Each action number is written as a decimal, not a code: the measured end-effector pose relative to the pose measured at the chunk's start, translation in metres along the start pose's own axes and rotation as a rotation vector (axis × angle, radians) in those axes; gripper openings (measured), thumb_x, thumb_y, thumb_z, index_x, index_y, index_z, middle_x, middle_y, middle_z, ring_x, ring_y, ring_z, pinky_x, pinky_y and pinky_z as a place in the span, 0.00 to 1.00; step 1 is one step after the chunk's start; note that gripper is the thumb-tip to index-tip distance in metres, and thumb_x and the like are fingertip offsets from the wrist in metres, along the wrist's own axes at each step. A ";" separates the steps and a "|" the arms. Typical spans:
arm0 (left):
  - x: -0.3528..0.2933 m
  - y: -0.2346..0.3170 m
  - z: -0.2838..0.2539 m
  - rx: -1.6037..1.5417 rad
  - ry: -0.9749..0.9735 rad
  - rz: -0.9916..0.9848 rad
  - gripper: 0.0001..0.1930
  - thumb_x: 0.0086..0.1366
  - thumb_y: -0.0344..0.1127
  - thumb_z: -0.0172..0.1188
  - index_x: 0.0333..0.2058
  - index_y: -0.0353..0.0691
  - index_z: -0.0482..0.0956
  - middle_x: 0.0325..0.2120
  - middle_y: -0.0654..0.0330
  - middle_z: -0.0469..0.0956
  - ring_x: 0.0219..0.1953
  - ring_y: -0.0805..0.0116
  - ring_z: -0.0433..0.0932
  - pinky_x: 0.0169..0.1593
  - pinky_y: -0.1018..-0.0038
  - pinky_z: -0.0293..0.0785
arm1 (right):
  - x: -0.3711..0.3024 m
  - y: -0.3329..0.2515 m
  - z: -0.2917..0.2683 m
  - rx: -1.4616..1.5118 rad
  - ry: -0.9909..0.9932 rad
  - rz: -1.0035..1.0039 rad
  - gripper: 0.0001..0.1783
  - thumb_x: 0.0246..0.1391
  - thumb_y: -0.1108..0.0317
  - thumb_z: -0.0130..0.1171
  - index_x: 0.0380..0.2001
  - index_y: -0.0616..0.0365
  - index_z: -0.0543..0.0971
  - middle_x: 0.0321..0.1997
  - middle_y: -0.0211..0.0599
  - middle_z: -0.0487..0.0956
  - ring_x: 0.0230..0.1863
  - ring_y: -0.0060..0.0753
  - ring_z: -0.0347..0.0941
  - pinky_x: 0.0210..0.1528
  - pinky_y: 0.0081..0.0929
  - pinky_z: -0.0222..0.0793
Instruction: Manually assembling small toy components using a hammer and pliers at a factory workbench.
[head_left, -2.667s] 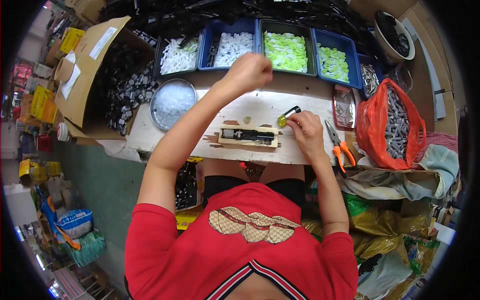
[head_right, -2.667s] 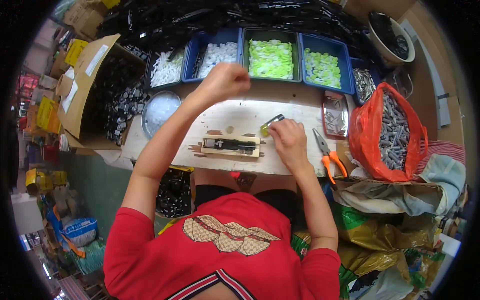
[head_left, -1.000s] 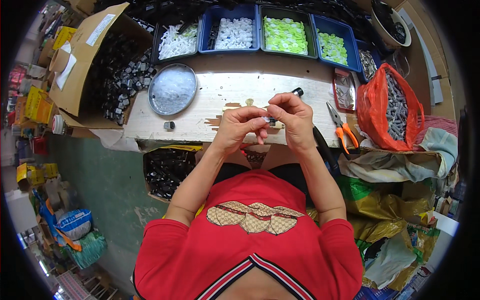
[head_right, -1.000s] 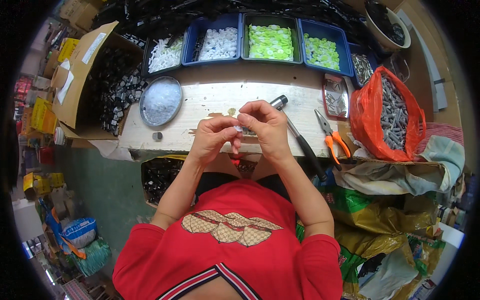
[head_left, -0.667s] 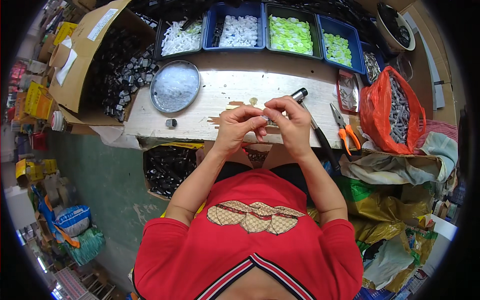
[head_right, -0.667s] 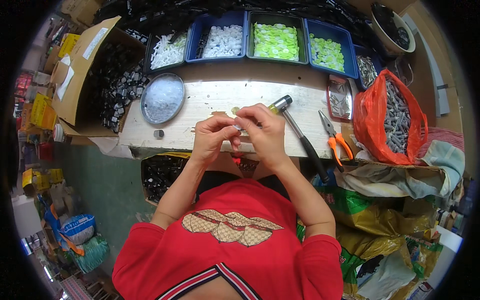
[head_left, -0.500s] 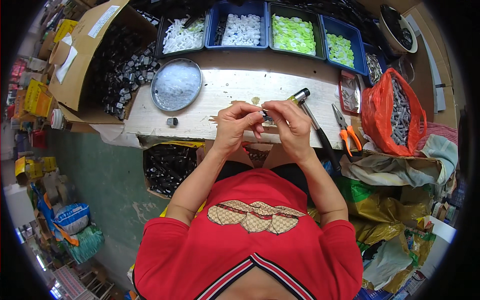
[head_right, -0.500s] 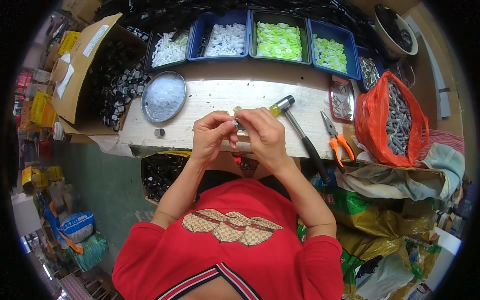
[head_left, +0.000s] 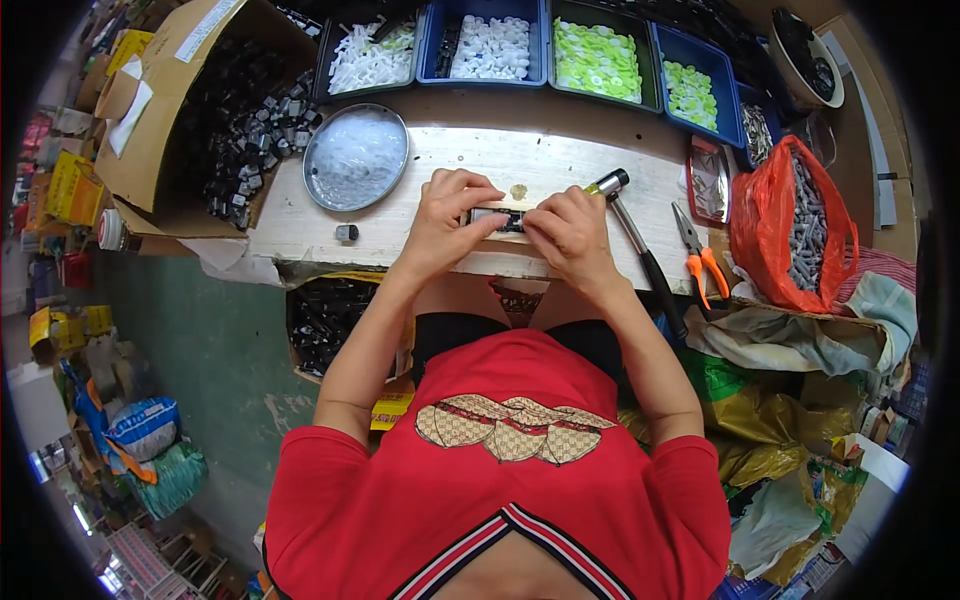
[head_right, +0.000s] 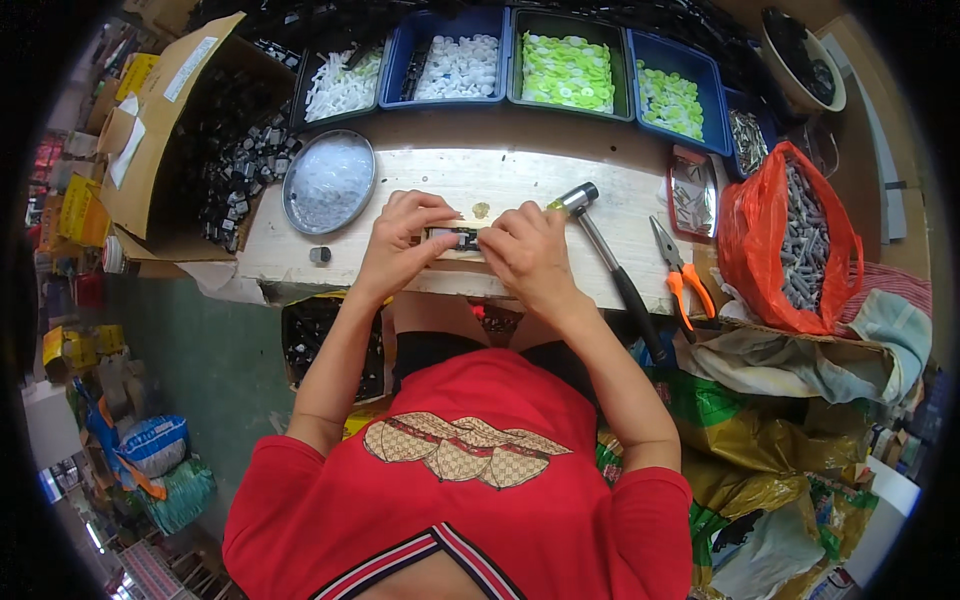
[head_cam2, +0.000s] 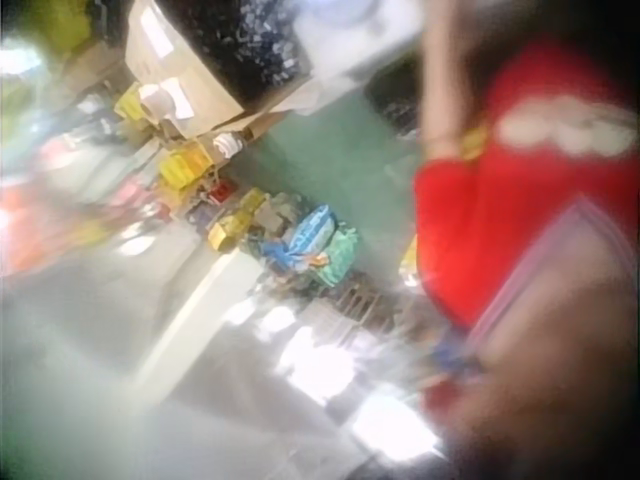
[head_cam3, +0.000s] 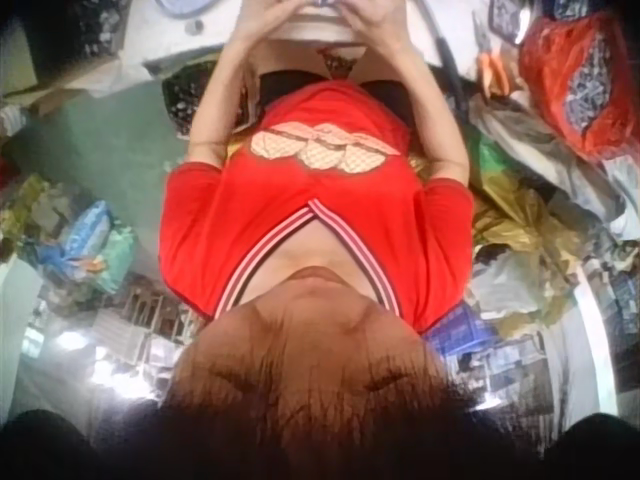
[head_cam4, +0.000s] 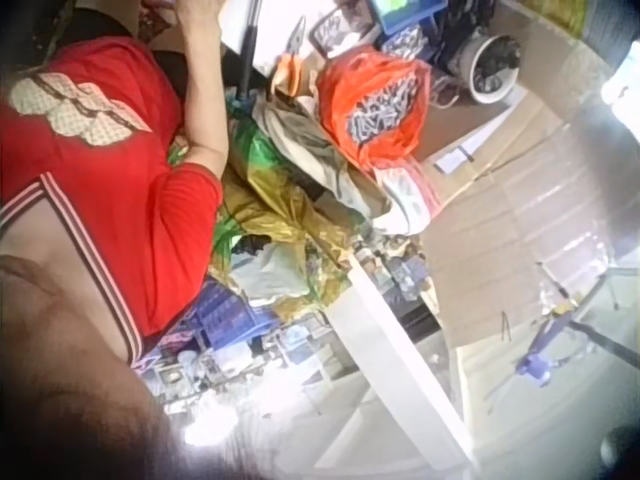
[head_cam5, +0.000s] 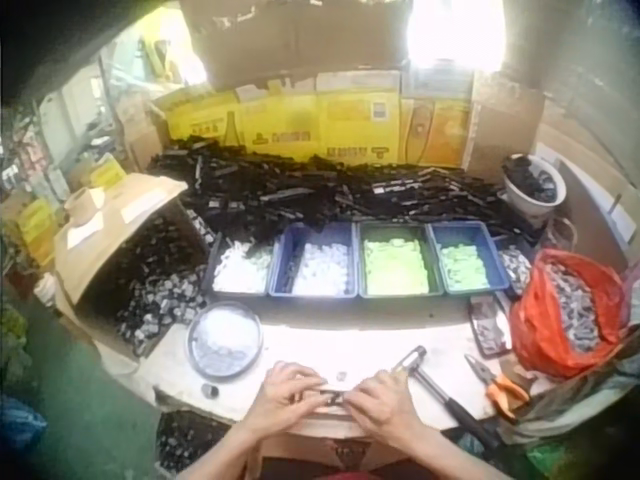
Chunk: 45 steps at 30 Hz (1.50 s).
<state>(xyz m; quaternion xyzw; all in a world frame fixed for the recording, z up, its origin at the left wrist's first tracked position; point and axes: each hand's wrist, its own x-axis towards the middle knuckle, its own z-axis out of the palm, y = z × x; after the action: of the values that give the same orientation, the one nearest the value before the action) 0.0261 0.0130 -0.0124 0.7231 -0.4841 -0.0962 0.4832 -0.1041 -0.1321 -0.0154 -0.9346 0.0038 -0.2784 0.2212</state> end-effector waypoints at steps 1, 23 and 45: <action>-0.001 -0.002 0.000 0.071 -0.062 0.006 0.12 0.46 0.29 0.63 0.33 0.39 0.79 0.32 0.63 0.73 0.40 0.67 0.67 0.44 0.74 0.62 | 0.000 0.000 0.004 -0.021 -0.017 -0.014 0.07 0.39 0.70 0.60 0.26 0.51 0.75 0.25 0.26 0.70 0.31 0.29 0.63 0.34 0.28 0.51; 0.089 0.052 0.017 0.624 -0.574 0.362 0.09 0.46 0.39 0.62 0.25 0.44 0.76 0.27 0.62 0.69 0.38 0.62 0.65 0.41 0.65 0.56 | -0.017 0.075 -0.078 0.014 0.159 0.350 0.05 0.42 0.73 0.57 0.27 0.58 0.76 0.25 0.36 0.70 0.31 0.39 0.68 0.32 0.33 0.60; 0.291 0.046 0.207 0.737 -0.584 0.395 0.05 0.47 0.29 0.54 0.23 0.40 0.79 0.24 0.51 0.77 0.32 0.52 0.76 0.38 0.57 0.64 | -0.039 0.149 -0.123 -0.460 -0.126 0.699 0.07 0.43 0.76 0.46 0.27 0.65 0.72 0.30 0.54 0.72 0.30 0.55 0.72 0.32 0.45 0.69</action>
<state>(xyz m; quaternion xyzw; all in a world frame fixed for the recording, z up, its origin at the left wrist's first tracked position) 0.0214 -0.3461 0.0128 0.6833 -0.7281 -0.0239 0.0495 -0.1840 -0.3121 -0.0062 -0.9173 0.3690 -0.1210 0.0879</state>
